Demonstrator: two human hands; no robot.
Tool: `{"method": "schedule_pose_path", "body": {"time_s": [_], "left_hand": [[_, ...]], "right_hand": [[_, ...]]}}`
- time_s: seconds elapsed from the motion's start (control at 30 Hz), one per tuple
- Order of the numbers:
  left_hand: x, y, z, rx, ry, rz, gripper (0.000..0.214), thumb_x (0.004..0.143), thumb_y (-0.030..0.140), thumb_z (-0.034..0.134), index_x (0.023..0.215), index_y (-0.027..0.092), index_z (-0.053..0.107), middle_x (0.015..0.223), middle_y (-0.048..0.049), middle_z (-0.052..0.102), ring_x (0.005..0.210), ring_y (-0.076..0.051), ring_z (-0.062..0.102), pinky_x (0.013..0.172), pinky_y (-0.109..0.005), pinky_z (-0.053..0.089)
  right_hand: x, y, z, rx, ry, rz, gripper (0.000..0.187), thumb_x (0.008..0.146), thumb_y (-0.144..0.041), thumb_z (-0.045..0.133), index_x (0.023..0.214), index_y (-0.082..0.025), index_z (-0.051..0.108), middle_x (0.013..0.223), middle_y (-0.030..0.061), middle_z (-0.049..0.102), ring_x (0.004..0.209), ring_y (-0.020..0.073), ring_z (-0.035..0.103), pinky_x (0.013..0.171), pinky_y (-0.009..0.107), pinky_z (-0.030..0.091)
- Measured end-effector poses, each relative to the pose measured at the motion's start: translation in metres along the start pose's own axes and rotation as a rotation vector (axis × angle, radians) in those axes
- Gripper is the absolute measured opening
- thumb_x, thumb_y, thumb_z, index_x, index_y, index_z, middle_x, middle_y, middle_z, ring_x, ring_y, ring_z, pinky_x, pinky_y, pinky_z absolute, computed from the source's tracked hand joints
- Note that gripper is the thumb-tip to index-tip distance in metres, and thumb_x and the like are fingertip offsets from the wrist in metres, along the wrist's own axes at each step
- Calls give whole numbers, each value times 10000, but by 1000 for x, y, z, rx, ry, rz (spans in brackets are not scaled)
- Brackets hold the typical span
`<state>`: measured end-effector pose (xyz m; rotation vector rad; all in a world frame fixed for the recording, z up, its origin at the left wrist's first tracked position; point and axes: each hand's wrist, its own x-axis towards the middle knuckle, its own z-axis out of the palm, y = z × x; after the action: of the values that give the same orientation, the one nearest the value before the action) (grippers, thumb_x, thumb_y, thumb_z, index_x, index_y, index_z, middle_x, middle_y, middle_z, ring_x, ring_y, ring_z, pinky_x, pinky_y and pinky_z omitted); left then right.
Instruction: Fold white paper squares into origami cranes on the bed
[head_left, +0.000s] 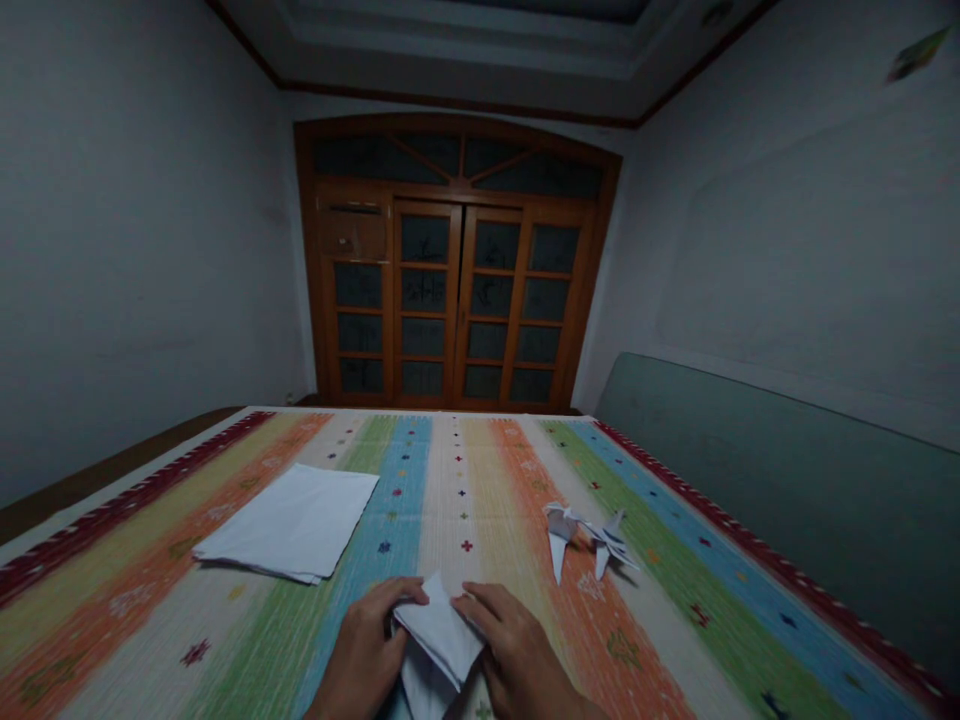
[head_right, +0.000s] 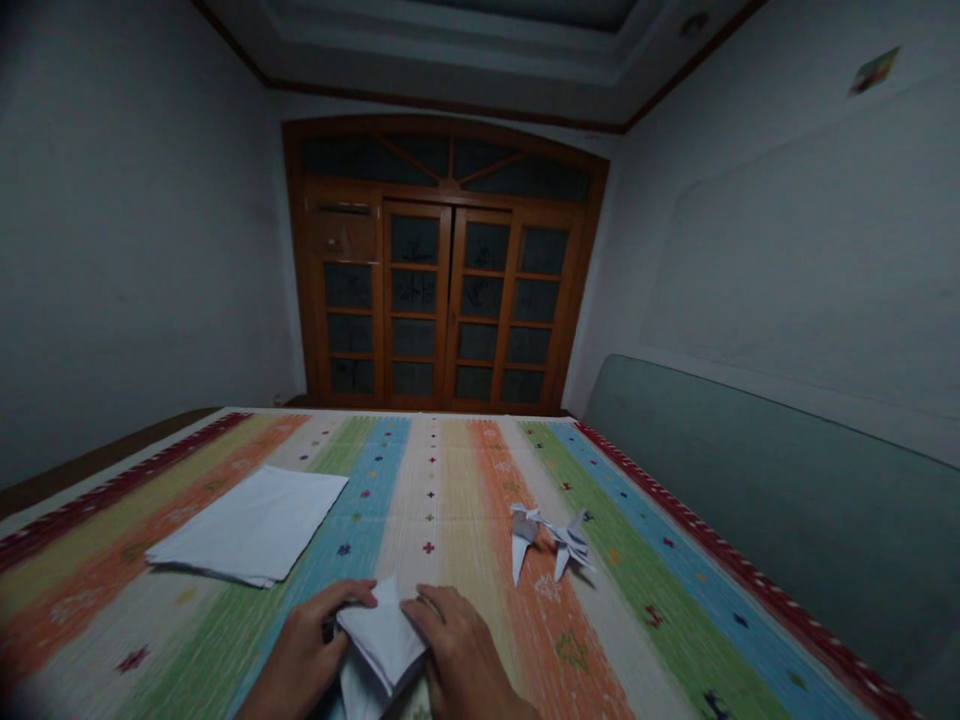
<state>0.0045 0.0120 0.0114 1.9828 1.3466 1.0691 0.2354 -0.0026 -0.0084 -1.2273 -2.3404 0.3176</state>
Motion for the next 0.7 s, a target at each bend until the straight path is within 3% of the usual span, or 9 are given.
{"method": "schedule_pose_path", "body": {"time_s": [0.17,0.33,0.5,0.7], "left_hand": [[-2,-20,-1,282,-136,223,611,671,-65,492,1124,250,754,1351,-80,692,1307,-303,576,1103,-511,476],[-4,-32,-6,443,-330,358,848,735,-65,531,1485,329,515,1551,-31,529,1459,-341,418,1167,-597,405],[-6,-22,-19,377,-456,434,831,903,101,600,1604,381,252,1643,-3,368,1510,-317,336,1214,-535,356],[-8,-21,-22,295,-519,383,864,941,331,688,1610,382,145,1685,-22,221,1530,-344,267,1239,-554,283]], "right_hand": [[0,5,-4,-77,10,-17,685,686,55,521,1307,-201,657,1375,137,650,1274,291,586,1083,453,495],[0,0,-13,-76,-76,-99,665,758,14,557,1396,-169,604,1501,145,560,1383,300,516,1169,468,430],[-3,-1,-17,-3,-261,-110,714,890,-121,582,1572,-152,372,1634,134,321,1506,322,331,1233,511,313],[-3,2,-19,31,-288,-128,699,973,-213,567,1608,-217,274,1660,98,228,1535,299,248,1254,513,246]]}}
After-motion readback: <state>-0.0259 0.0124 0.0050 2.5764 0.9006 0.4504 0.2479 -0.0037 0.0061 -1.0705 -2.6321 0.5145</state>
